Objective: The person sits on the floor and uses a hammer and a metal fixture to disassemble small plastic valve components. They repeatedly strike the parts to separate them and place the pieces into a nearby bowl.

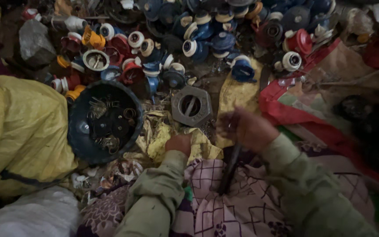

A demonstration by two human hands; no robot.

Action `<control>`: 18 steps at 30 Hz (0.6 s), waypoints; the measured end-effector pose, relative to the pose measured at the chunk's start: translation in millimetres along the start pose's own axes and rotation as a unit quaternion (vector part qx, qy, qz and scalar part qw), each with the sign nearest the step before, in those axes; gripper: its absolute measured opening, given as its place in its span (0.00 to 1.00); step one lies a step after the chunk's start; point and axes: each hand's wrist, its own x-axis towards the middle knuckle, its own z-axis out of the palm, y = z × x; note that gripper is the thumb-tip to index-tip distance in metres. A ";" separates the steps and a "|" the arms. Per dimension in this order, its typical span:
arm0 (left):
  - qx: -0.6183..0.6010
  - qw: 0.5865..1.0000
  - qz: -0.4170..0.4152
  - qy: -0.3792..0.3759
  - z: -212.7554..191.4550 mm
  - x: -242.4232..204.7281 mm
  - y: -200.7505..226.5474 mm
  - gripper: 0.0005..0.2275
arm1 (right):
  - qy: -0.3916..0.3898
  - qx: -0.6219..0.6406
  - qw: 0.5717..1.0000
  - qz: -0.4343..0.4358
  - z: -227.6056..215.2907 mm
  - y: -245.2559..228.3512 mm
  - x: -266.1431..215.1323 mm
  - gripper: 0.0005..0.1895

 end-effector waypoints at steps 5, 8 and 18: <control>0.051 0.996 -0.034 0.058 35.6 8.8 -3.3 0.10 | 0.046 -0.035 0.998 -0.032 5.1 10.8 5.5 0.25; 0.008 0.999 -0.049 0.017 48.5 16.6 -4.7 0.11 | 0.022 -0.050 0.998 -0.024 3.4 7.3 5.4 0.26; -0.116 0.989 0.013 0.090 -6.7 -2.7 9.4 0.08 | 0.079 -0.092 0.991 -0.052 -4.9 14.8 8.5 0.21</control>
